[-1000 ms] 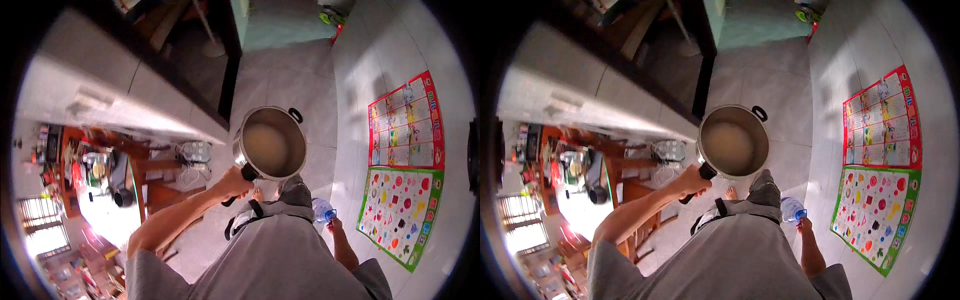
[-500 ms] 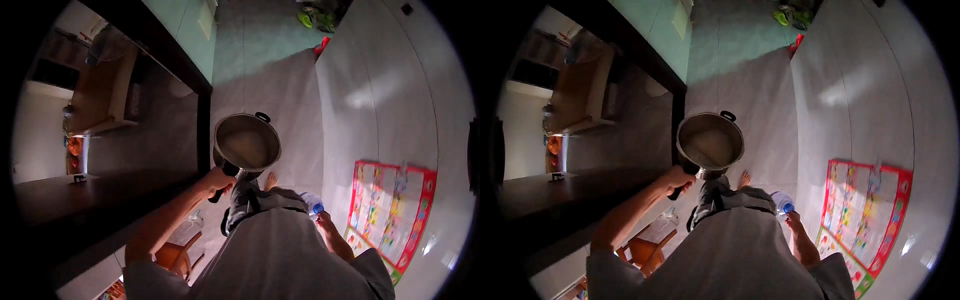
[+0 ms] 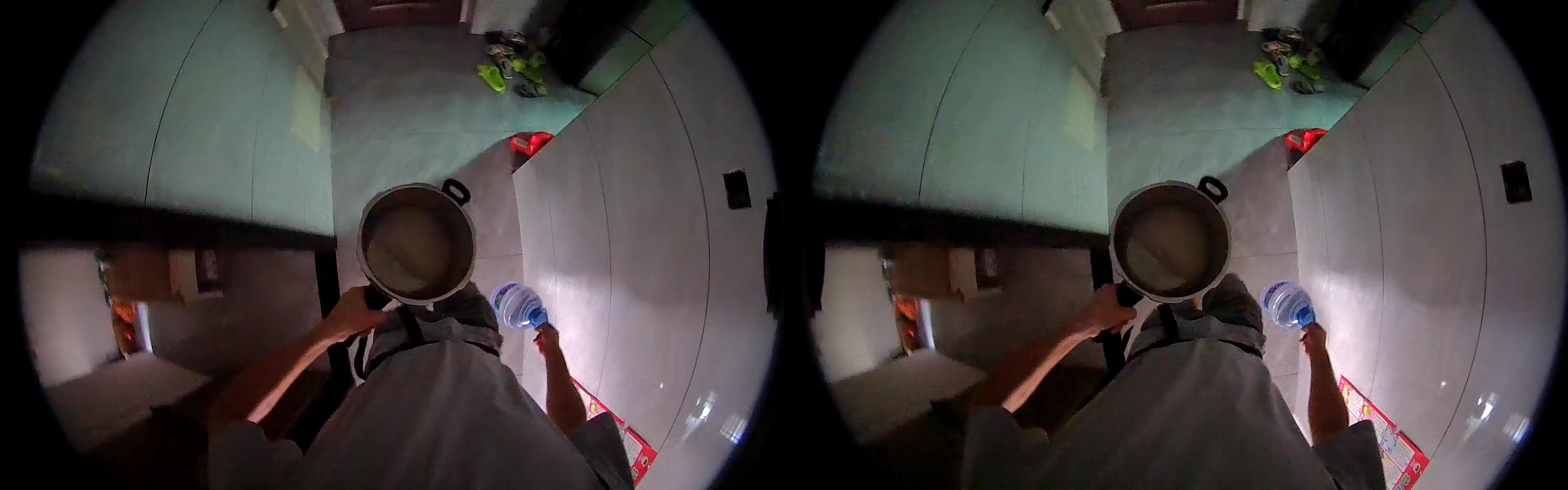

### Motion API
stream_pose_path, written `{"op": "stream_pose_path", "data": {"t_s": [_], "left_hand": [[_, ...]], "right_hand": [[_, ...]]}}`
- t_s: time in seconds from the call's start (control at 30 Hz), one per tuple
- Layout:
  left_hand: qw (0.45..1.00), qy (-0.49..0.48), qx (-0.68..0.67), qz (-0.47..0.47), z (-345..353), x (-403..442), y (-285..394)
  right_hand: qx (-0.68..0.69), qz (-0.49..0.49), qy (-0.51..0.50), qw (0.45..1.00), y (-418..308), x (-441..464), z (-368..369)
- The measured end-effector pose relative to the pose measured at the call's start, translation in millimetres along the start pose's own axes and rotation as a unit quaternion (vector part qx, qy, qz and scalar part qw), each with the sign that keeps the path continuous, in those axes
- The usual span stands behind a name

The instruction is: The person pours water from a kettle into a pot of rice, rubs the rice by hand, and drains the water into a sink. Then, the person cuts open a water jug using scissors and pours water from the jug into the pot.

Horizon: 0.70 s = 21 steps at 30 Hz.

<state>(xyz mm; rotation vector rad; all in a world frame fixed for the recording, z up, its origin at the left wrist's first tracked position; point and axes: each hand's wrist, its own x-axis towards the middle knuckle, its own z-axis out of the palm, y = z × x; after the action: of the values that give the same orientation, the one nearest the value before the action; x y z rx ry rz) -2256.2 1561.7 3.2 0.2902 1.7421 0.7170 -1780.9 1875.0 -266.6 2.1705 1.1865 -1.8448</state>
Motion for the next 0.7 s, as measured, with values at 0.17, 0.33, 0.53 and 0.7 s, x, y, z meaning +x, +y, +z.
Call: {"op": "stream_pose_path", "data": {"t_s": [0.17, 0.33, 0.53, 0.7], "left_hand": [[0.997, 0.059, -0.024, 0.033, -60, 76, 103], [0.989, 0.106, -0.025, 0.098, -98, 128, 210], [0.988, 0.087, 0.080, 0.098, -179, 189, 324], [0.993, -0.004, 0.087, 0.075, -217, 292, 476]], "right_hand": [[0.057, -0.054, 0.015, 0.997, -153, 20, 73], [-0.051, -0.077, -0.026, 0.995, -233, 87, 122], [-0.034, -0.060, 0.020, 0.997, -335, 103, 192], [0.041, -0.029, -0.023, 0.998, -430, 161, 194]]}}
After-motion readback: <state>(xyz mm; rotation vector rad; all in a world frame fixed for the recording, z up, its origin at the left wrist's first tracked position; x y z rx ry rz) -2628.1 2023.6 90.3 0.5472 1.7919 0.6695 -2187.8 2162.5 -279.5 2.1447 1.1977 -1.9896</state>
